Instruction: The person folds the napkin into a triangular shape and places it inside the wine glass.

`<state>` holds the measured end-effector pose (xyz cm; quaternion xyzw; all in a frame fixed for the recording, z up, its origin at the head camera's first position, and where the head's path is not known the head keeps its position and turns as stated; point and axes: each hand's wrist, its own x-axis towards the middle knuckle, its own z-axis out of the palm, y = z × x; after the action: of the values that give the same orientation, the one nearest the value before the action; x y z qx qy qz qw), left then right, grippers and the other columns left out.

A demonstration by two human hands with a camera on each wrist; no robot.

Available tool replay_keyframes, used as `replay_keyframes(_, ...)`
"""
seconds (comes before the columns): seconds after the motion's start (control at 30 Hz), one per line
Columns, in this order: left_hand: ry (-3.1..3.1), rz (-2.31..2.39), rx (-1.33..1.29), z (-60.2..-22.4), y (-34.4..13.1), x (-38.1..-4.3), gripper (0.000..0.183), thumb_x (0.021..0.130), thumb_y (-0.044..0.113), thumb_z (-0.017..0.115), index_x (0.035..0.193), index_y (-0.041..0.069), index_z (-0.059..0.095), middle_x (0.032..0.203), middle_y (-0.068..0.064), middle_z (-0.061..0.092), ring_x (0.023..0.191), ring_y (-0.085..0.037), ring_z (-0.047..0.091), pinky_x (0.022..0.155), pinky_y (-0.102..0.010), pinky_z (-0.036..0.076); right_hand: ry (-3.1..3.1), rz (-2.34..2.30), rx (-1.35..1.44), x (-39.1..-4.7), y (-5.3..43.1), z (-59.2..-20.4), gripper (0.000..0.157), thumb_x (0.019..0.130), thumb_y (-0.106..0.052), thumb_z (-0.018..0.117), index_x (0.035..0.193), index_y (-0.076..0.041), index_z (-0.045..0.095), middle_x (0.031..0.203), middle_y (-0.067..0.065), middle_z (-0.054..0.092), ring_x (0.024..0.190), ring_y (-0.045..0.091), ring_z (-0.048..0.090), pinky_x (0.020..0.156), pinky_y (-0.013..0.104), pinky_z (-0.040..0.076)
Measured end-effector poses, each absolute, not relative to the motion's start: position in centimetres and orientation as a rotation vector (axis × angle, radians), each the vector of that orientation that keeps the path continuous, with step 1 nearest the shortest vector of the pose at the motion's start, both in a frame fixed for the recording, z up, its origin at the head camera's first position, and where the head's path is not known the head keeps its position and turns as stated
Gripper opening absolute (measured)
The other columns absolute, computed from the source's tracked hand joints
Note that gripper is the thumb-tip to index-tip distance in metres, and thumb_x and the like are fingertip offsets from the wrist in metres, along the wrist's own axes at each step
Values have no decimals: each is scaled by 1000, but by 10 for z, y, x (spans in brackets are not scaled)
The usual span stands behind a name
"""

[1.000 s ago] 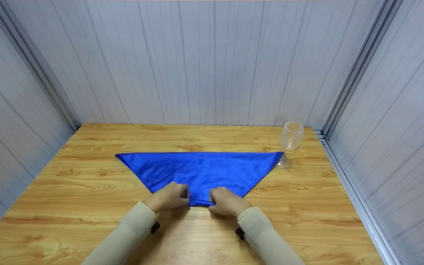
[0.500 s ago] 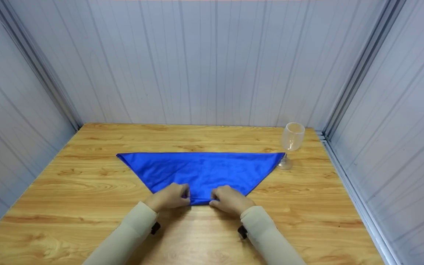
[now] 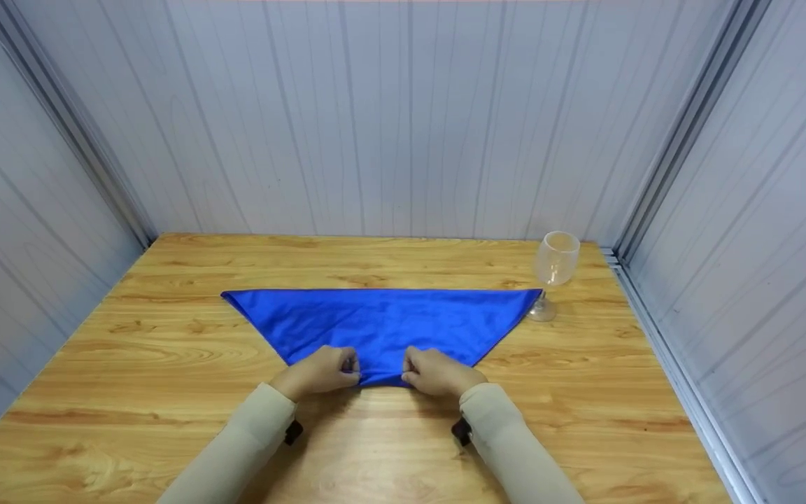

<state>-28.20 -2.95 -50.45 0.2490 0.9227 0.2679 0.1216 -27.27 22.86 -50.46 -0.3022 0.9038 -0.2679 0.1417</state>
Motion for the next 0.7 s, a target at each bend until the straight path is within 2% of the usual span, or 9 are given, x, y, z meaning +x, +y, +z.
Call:
replay_keyframes(0.43,2659,795,753,-507,-32,-289,8,92,14,65,85,11,62,80,4,57,73,-11,51,70,-31,46,2616,-696,-886,-278,226,-501,7,102,-10,56,95,-10,57,85,-4,61,76,11,52,70,34,46)
replay_keyframes(0.7,2686,799,711,-510,-34,-292,18,96,20,68,83,11,59,78,4,55,72,-12,50,70,-32,45,2654,-702,-774,-281,234,-505,15,101,-18,61,89,-12,55,79,-5,54,69,11,47,64,31,41)
